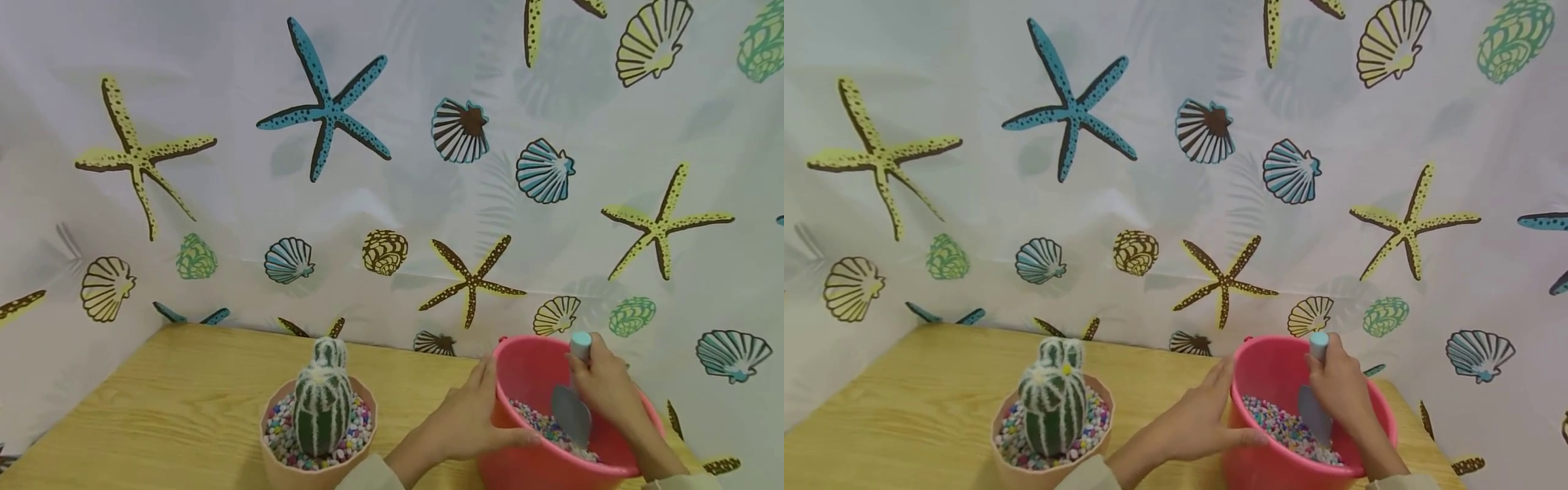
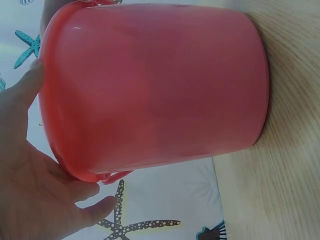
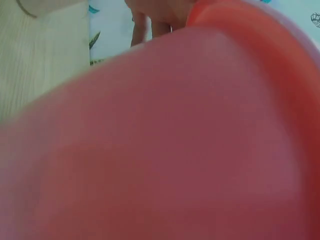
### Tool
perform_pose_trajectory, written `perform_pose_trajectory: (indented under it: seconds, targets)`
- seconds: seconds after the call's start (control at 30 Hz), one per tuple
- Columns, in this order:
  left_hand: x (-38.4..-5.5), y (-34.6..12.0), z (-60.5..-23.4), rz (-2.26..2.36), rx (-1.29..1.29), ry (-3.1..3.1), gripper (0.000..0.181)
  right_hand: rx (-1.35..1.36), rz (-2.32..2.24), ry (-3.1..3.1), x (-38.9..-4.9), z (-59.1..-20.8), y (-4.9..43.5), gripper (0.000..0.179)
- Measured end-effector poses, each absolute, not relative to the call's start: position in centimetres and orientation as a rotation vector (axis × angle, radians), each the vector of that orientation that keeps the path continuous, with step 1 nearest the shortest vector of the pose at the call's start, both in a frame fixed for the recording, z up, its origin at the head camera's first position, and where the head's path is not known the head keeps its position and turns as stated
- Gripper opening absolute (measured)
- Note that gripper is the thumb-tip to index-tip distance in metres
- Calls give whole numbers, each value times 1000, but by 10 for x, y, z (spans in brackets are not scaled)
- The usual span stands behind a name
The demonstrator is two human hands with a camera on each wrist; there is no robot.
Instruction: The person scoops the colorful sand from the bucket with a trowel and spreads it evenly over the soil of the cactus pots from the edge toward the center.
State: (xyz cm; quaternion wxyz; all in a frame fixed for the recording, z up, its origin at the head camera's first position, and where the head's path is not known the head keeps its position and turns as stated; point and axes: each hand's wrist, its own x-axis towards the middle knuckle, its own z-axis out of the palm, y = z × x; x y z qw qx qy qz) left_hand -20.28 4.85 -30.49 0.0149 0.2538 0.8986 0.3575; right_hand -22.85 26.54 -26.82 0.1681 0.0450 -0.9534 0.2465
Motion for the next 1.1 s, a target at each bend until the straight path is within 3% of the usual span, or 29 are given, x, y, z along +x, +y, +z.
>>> perform_pose_trajectory:
  seconds: [0.33, 0.8, 1.1]
  targets:
    - [-201, 54, -310, 1081, 776, 2871, 114, 51, 863, -2623, -222, -268, 263, 34]
    - [-204, 54, -312, 1128, 781, 2841, 115, -57, 1652, -2379, -223, -269, 271, 32]
    - [-204, 55, -315, 1183, 792, 2818, 115, -94, 1915, -2293, -224, -270, 280, 36]
